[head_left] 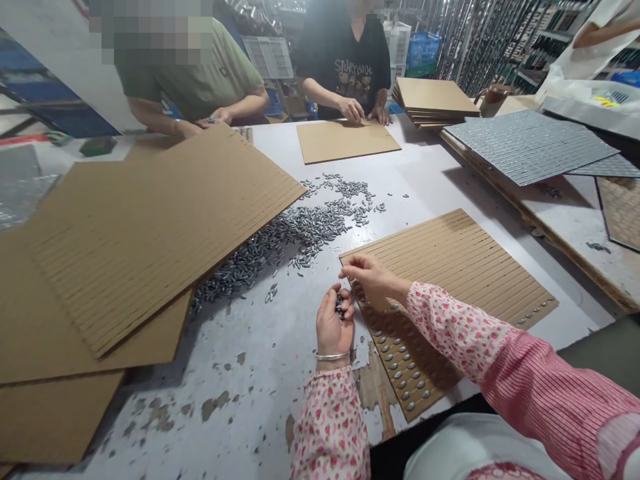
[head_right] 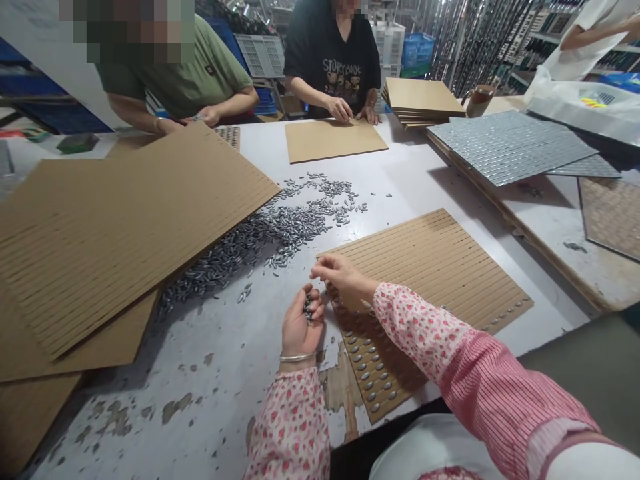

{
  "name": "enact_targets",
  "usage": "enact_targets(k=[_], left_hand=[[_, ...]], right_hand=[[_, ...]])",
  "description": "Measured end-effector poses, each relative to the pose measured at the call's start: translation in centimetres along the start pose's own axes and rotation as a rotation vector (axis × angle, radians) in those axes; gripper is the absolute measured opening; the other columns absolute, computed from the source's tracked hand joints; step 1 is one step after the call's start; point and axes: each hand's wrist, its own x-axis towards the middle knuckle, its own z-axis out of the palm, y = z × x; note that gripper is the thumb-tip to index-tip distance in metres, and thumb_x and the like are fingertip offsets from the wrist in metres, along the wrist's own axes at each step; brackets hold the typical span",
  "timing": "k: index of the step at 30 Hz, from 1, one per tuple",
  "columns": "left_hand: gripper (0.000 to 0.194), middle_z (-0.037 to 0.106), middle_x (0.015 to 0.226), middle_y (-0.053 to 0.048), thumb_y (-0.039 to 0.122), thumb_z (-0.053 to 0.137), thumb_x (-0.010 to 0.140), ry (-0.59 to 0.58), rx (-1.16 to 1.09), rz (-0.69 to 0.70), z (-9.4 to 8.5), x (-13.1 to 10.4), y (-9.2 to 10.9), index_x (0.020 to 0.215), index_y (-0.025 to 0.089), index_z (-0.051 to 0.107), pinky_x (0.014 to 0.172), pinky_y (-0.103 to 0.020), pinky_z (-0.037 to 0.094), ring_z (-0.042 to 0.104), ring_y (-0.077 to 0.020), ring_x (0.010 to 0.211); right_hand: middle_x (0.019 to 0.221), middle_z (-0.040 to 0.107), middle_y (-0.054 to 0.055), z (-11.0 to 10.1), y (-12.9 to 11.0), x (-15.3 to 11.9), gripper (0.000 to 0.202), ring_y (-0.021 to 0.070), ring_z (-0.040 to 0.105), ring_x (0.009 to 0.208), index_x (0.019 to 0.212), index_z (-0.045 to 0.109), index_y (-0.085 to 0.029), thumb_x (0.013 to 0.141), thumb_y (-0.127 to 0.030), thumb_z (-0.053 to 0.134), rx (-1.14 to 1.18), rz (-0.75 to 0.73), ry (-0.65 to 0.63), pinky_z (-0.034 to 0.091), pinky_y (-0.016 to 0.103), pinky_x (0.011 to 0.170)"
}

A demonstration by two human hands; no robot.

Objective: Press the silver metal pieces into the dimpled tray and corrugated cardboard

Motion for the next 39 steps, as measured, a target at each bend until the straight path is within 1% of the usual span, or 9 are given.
enact_targets(k=[2,4,9,16,21,29,34,36,39], left_hand=[[0.016,0.057,0.079,-0.006,0.012,0.049,0.083,0.06,-0.054,-0.04,0.1,0.1,0.3,0.094,0.009,0.06,0.047,-0.011,0.041,0.051,-0.0042,0.058],[0.02,0.056,0.08,-0.006,0.009,0.047,0.082,0.074,-0.079,-0.053,0.1,0.1,0.4,0.098,0.008,0.06,0.048,-0.011,0.042,0.05,-0.0036,0.059],[0.013,0.054,0.073,-0.003,0.009,0.047,0.084,0.096,-0.125,-0.071,-0.1,0.1,0.3,0.086,0.01,0.059,0.041,-0.01,0.035,0.045,-0.0029,0.052],[0.007,0.057,0.079,-0.004,0.011,0.056,0.08,0.025,-0.1,-0.046,-0.6,0.4,-0.1,0.085,0.012,0.061,0.047,-0.011,0.04,0.049,-0.0042,0.059],[0.014,0.057,0.076,-0.003,0.01,0.063,0.074,0.043,-0.069,-0.019,-0.9,0.7,-0.2,0.088,0.011,0.064,0.047,-0.011,0.039,0.049,-0.0037,0.058],[0.009,0.057,0.074,-0.002,0.011,0.065,0.073,0.035,-0.075,-0.027,-0.8,0.5,-0.1,0.081,0.012,0.062,0.044,-0.009,0.036,0.046,-0.0024,0.055],[0.011,0.057,0.075,-0.002,0.01,0.063,0.074,0.049,-0.047,-0.022,-0.7,0.6,-0.1,0.084,0.011,0.063,0.045,-0.01,0.037,0.048,-0.0028,0.056],[0.008,0.057,0.074,-0.002,0.01,0.064,0.074,0.048,-0.045,-0.012,-0.7,0.6,-0.2,0.081,0.011,0.062,0.043,-0.009,0.036,0.047,-0.0026,0.055],[0.006,0.056,0.073,-0.001,0.011,0.064,0.074,0.034,-0.053,-0.004,-0.7,0.7,-0.3,0.076,0.011,0.059,0.041,-0.009,0.034,0.045,-0.0015,0.052]], right_hand=[[0.07,0.06,-0.001,-0.7,0.5,0.8,0.023,0.0064,0.048,0.057,0.076,0.051,-0.016,0.075,-0.037,0.061,0.021,-0.007,0.099,0.038,0.018,0.053],[0.066,0.057,-0.002,-1.6,1.0,1.4,0.021,0.0069,0.047,0.055,0.074,0.052,-0.016,0.075,-0.035,0.061,-0.071,0.016,0.131,0.037,0.019,0.053],[0.062,0.056,-0.002,-3.0,1.8,2.4,0.014,0.0078,0.044,0.055,0.076,0.063,-0.013,0.079,-0.023,0.054,-0.576,-0.005,0.019,0.033,0.02,0.054],[0.07,0.063,0.001,-2.3,1.7,2.5,0.014,0.0111,0.05,0.064,0.078,0.066,-0.015,0.079,-0.025,0.056,-1.002,-0.08,0.049,0.033,0.022,0.06],[0.075,0.065,0.004,-2.1,1.6,2.7,0.016,0.0133,0.051,0.068,0.08,0.066,-0.015,0.08,-0.025,0.054,-1.185,-0.072,0.035,0.034,0.023,0.064],[0.073,0.063,0.004,-2.6,1.7,3.3,0.013,0.0128,0.049,0.066,0.078,0.067,-0.016,0.079,-0.021,0.055,-1.154,-0.121,-0.066,0.034,0.023,0.062],[0.067,0.058,0.002,-2.4,2.2,3.3,0.008,0.0122,0.045,0.064,0.074,0.065,-0.017,0.076,-0.018,0.058,-1.069,-0.127,0.029,0.034,0.024,0.063],[0.068,0.058,0.0,-2.3,2.0,2.8,0.007,0.0111,0.046,0.065,0.075,0.064,-0.015,0.076,-0.018,0.057,-0.905,-0.139,0.026,0.036,0.023,0.064],[0.074,0.059,0.0,-1.8,1.1,1.2,0.016,0.0097,0.049,0.066,0.086,0.062,-0.014,0.078,-0.026,0.057,-0.49,-0.092,-0.121,0.038,0.021,0.061]])
